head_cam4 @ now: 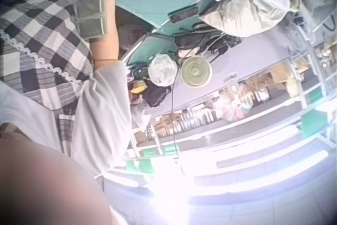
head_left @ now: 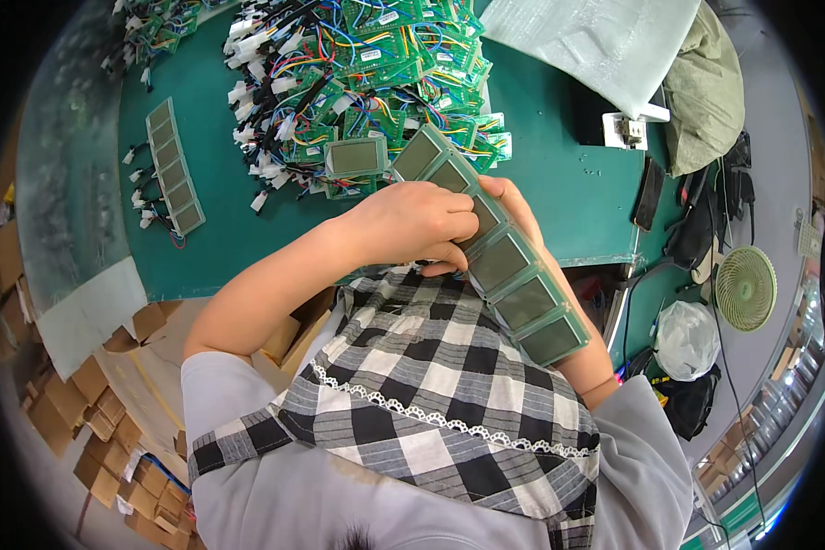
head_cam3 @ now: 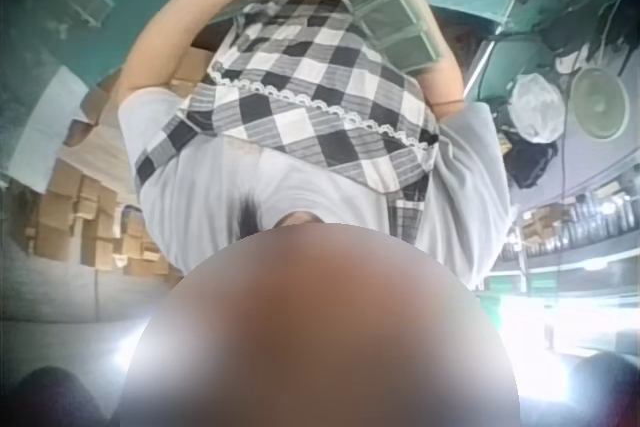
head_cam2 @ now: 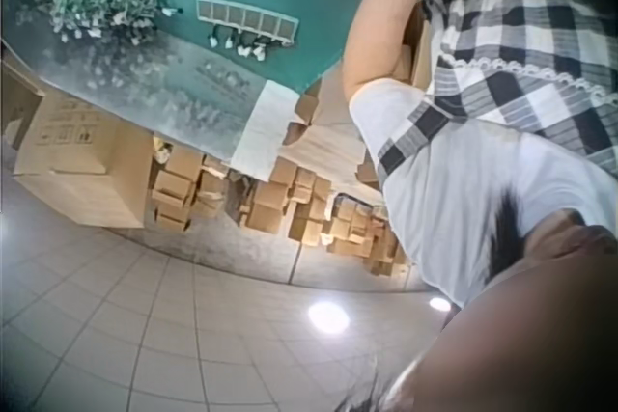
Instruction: The recorder is assembling components onto a circuit board and organizing multiple boards on a table.
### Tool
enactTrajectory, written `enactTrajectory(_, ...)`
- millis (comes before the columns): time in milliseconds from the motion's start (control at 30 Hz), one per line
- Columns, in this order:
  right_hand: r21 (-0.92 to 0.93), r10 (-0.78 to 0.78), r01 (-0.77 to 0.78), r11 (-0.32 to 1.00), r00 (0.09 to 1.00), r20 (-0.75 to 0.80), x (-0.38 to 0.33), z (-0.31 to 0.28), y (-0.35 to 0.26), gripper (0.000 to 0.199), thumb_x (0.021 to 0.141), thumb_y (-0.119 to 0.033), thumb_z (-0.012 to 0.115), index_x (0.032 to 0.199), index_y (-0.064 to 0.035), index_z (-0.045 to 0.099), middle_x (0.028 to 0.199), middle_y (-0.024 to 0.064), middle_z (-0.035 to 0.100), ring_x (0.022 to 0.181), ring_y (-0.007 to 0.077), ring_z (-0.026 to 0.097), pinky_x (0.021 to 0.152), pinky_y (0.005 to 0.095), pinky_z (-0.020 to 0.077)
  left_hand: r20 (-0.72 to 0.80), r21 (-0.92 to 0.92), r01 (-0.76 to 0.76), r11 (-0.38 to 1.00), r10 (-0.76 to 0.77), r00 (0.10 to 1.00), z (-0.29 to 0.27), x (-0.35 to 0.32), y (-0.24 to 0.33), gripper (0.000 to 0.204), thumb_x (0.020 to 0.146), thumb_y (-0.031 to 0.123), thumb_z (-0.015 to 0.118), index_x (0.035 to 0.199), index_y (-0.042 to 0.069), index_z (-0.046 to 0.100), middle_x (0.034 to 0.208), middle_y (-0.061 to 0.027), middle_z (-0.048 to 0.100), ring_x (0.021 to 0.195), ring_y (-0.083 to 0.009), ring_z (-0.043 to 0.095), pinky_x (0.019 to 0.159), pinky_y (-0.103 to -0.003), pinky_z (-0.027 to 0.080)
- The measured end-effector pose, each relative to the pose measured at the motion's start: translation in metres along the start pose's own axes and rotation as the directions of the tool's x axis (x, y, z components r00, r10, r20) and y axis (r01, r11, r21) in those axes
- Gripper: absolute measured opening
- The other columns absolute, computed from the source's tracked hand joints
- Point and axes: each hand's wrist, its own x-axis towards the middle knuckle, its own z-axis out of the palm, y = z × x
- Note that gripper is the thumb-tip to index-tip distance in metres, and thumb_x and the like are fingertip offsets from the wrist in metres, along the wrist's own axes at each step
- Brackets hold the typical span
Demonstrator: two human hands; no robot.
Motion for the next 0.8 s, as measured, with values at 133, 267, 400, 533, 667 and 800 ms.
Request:
enactTrajectory(133, -0.042, 0.017, -0.016, 0.999, 1.0, 0.0, 0.005, -0.001, 0.001, 0.055, 0.102, -0.046, 0.037, 0.139, -0.0062, 0.046, 0.125, 0.0221, 0.058, 0.102, 0.0387, 0.066, 0.082, 0.0593, 0.0582, 0.051, -0.029, 0.076, 0.997, -0.075, 0.996, -0.005, -0.006, 0.002, 0.026, 0.08, 0.027, 0.075, 0.081, 0.01, 0.054, 0.08, -0.0038, 0.051, 0.073, -0.0252, 0.061, 0.062, -0.04, 0.049)
enactTrajectory(267, -0.103, 0.014, -0.018, 0.995, 0.999, -0.036, 0.002, 0.016, 0.0, 0.057, 0.101, -0.047, 0.038, 0.138, -0.0053, 0.047, 0.12, 0.0212, 0.061, 0.095, 0.0363, 0.068, 0.081, 0.0569, 0.0588, 0.027, -0.018, 0.132, 0.991, -0.131, 0.991, -0.011, -0.011, 0.011, 0.019, 0.084, 0.02, 0.067, 0.079, 0.008, 0.054, 0.08, -0.0053, 0.053, 0.076, -0.025, 0.065, 0.062, -0.04, 0.053)
enactTrajectory(400, -0.252, -0.093, 0.067, 0.965, 0.991, -0.092, 0.001, 0.022, 0.005, 0.058, 0.1, -0.048, 0.039, 0.137, -0.0046, 0.048, 0.119, 0.0214, 0.062, 0.092, 0.0362, 0.069, 0.08, 0.0558, 0.0589, 0.031, 0.072, 0.009, 0.997, -0.011, 0.999, -0.009, -0.014, 0.008, 0.015, 0.083, 0.015, 0.065, 0.077, 0.008, 0.054, 0.079, -0.0049, 0.054, 0.076, -0.0237, 0.065, 0.061, -0.038, 0.055)
enactTrajectory(533, -0.008, 0.077, -0.077, 0.997, 0.997, 0.015, 0.009, 0.011, 0.003, 0.059, 0.099, -0.048, 0.04, 0.136, -0.0037, 0.05, 0.118, 0.0216, 0.062, 0.093, 0.0367, 0.069, 0.081, 0.0551, 0.0586, 0.025, 0.07, -0.051, 0.996, 0.049, 0.998, -0.012, -0.014, 0.006, 0.014, 0.076, 0.013, 0.066, 0.075, 0.008, 0.052, 0.078, -0.0048, 0.054, 0.076, -0.0239, 0.065, 0.061, -0.038, 0.055)
enactTrajectory(667, 0.018, 0.086, -0.086, 0.996, 0.996, -0.006, 0.011, 0.009, 0.004, 0.059, 0.099, -0.048, 0.041, 0.136, -0.0033, 0.051, 0.119, 0.0222, 0.062, 0.096, 0.038, 0.069, 0.082, 0.0566, 0.058, 0.036, 0.088, -0.069, 0.994, 0.066, 0.997, -0.015, -0.013, 0.004, 0.016, 0.072, 0.013, 0.067, 0.075, 0.007, 0.053, 0.078, -0.0047, 0.054, 0.076, -0.0238, 0.065, 0.06, -0.038, 0.055)
enactTrajectory(800, 0.023, 0.085, -0.085, 0.996, 0.996, -0.027, 0.01, 0.011, 0.002, 0.059, 0.099, -0.047, 0.041, 0.136, -0.0033, 0.051, 0.12, 0.0223, 0.062, 0.096, 0.0386, 0.069, 0.082, 0.0583, 0.0577, 0.096, 0.095, -0.073, 0.993, 0.064, 0.993, -0.019, -0.009, 0.005, 0.016, 0.07, 0.012, 0.067, 0.077, 0.007, 0.053, 0.078, -0.0046, 0.055, 0.076, -0.0235, 0.065, 0.06, -0.038, 0.055)
